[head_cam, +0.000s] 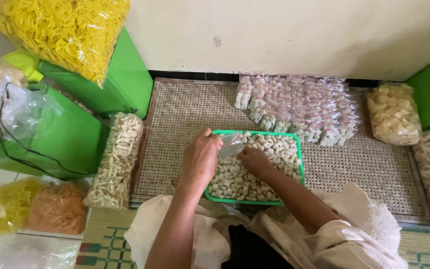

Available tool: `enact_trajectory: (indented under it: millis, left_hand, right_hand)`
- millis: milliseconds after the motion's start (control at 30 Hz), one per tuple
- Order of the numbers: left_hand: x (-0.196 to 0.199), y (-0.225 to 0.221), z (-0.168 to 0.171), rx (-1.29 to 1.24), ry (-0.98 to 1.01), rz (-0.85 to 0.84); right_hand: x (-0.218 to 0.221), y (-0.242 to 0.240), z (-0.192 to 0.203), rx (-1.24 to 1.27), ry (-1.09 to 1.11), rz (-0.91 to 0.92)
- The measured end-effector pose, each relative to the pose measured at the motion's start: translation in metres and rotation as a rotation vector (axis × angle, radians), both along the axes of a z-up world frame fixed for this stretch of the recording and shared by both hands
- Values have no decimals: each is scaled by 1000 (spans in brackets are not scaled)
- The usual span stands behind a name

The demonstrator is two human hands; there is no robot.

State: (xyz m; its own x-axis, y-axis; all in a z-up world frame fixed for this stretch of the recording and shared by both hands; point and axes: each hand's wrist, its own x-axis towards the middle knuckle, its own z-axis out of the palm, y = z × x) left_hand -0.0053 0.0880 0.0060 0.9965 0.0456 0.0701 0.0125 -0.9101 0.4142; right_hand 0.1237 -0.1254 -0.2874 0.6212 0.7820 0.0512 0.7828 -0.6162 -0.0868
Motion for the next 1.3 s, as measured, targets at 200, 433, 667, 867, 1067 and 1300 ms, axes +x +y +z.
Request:
enact_trajectory:
  millis: [200,433,667,867,1067,1300]
  left_hand:
    - [-3,-4,8,-9,5,8]
    - [1,-7,5,-36,-8,-9]
    - [4,-26,-7,-243,71,-8]
    - [13,-36,-22,-156,23,-147]
    - [14,-39,-25,-54,60,-153]
    - [13,-43,-20,-82,52,-173]
  right_hand:
    - [-3,-2,16,-61,103,-14]
    - [29,-13,76,285,292,-164]
    - [-13,-33,293,672,278,-59]
    - [-43,-34,306,645,230,53]
    - [-52,-27,316,482,-68,220]
    - [-48,-24,295,488,-273,266]
